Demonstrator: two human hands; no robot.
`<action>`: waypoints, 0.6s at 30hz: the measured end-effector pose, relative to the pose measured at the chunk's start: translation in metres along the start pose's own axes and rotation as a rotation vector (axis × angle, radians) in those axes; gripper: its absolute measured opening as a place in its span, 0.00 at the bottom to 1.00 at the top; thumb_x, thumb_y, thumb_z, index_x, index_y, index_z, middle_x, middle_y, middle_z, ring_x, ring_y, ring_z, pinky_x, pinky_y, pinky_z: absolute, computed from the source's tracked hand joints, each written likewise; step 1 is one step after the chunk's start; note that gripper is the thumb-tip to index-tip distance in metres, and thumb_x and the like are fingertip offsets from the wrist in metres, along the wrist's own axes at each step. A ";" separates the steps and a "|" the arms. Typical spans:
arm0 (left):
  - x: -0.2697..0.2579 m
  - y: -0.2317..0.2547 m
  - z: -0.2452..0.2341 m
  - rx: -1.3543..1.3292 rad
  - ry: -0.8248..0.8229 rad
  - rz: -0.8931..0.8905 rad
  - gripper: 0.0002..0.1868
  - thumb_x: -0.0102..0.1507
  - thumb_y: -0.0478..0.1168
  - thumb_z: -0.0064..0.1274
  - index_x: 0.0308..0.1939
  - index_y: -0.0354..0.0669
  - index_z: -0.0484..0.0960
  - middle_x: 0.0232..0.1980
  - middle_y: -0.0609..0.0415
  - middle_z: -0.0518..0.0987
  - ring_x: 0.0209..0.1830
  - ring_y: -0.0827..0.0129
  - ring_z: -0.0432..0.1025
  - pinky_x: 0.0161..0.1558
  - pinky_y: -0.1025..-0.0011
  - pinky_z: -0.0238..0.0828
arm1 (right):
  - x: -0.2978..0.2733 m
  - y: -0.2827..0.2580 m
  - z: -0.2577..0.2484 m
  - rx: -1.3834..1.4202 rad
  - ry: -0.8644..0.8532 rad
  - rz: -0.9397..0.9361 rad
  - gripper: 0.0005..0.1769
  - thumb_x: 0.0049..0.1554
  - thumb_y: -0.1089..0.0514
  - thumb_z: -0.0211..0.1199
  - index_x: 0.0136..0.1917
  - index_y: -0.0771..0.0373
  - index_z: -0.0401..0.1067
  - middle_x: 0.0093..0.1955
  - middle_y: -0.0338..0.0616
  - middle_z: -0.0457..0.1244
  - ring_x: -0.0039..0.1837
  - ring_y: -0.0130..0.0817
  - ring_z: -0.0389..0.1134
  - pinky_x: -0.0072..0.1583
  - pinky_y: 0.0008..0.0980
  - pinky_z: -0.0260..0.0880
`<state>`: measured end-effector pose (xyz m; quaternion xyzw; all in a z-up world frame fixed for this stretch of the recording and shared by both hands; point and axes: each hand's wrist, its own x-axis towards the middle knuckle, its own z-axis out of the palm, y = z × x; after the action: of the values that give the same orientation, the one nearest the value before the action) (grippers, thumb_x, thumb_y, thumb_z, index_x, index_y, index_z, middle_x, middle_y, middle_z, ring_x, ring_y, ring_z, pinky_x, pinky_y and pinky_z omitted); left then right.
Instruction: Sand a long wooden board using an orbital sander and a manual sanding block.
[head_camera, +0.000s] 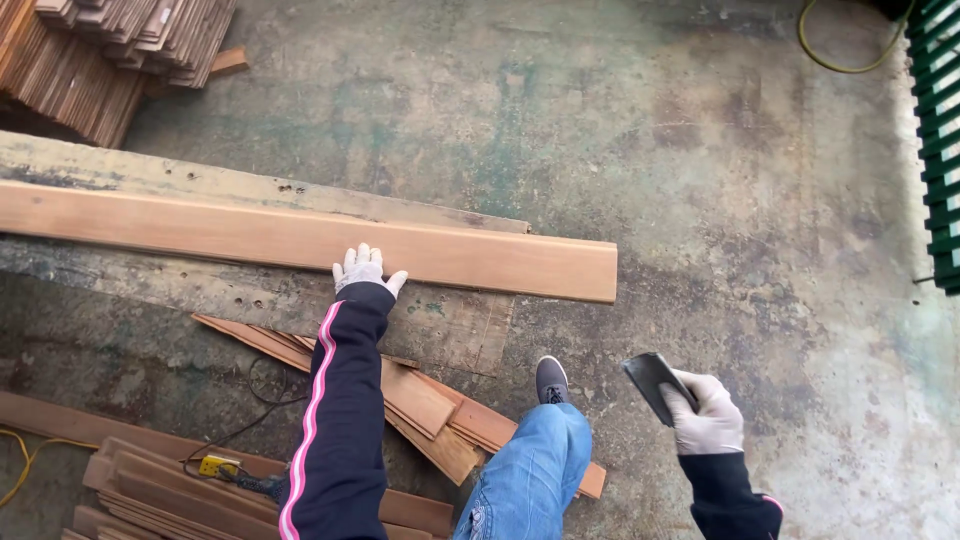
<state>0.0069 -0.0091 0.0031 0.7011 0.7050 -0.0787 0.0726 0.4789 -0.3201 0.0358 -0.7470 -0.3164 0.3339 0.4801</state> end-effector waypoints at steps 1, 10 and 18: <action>0.005 -0.007 0.012 0.026 0.060 0.052 0.44 0.60 0.65 0.54 0.71 0.40 0.68 0.77 0.43 0.59 0.77 0.48 0.52 0.73 0.46 0.45 | 0.010 -0.022 0.015 -0.158 -0.063 -0.208 0.11 0.56 0.61 0.69 0.54 0.60 0.79 0.45 0.42 0.69 0.47 0.32 0.70 0.51 0.31 0.69; 0.013 -0.028 0.015 -0.028 0.056 0.107 0.28 0.66 0.55 0.53 0.67 0.48 0.75 0.74 0.43 0.67 0.74 0.48 0.61 0.74 0.52 0.55 | 0.120 -0.100 0.219 -0.507 -0.651 -1.039 0.10 0.48 0.56 0.70 0.46 0.50 0.78 0.36 0.42 0.64 0.42 0.47 0.66 0.44 0.46 0.65; 0.054 -0.045 -0.057 -0.188 -0.113 -0.260 0.48 0.51 0.57 0.70 0.71 0.49 0.66 0.77 0.36 0.53 0.77 0.41 0.48 0.74 0.58 0.47 | 0.151 -0.083 0.313 -0.574 -1.045 -1.165 0.06 0.47 0.59 0.65 0.38 0.55 0.69 0.35 0.44 0.61 0.42 0.46 0.65 0.44 0.45 0.63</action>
<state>-0.0378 0.0559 0.0473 0.5885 0.7888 -0.0605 0.1667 0.3018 -0.0140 -0.0158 -0.3058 -0.9072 0.2420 0.1581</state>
